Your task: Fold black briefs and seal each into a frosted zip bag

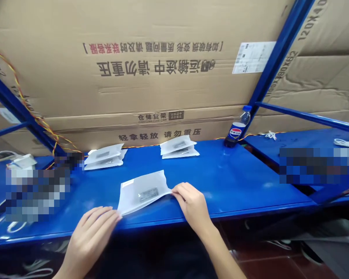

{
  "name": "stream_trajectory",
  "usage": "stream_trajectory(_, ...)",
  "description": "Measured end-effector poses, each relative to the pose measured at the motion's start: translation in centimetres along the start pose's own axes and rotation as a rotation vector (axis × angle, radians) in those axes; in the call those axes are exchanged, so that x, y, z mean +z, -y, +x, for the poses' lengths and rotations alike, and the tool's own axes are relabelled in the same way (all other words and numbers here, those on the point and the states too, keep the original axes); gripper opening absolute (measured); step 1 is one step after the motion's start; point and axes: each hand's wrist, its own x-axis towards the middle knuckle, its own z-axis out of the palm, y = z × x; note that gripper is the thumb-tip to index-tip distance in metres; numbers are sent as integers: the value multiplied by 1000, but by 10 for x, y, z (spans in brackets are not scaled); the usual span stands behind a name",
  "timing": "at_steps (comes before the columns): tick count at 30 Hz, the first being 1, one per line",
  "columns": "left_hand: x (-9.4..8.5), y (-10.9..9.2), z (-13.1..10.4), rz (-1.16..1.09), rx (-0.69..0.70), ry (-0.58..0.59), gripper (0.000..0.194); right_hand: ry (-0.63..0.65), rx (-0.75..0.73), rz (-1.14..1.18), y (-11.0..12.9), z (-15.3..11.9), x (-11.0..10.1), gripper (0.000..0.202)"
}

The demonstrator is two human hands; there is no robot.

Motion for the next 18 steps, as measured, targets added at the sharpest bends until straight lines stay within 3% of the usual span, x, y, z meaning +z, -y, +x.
stream_trajectory(2,-2,-10,1,-43,-24,-2,17,-70,67,-50,6,3,2,21)
stream_trajectory(5,2,-14,5,-140,-113,0,11,-186,303,-97,21,3,2,23)
stream_trajectory(7,11,-3,10,-222,-259,5,14,-121,515,9,33,-3,1,31)
stream_trajectory(9,25,18,18,-290,-483,39,22,42,689,208,42,-10,4,38)
stream_trajectory(12,48,48,33,-402,-782,235,39,203,832,442,49,-17,15,44)
stream_trajectory(15,64,59,48,-542,-828,418,46,222,899,545,50,-16,23,49)
stream_trajectory(18,66,52,55,-618,-817,505,48,180,972,632,52,-10,23,45)
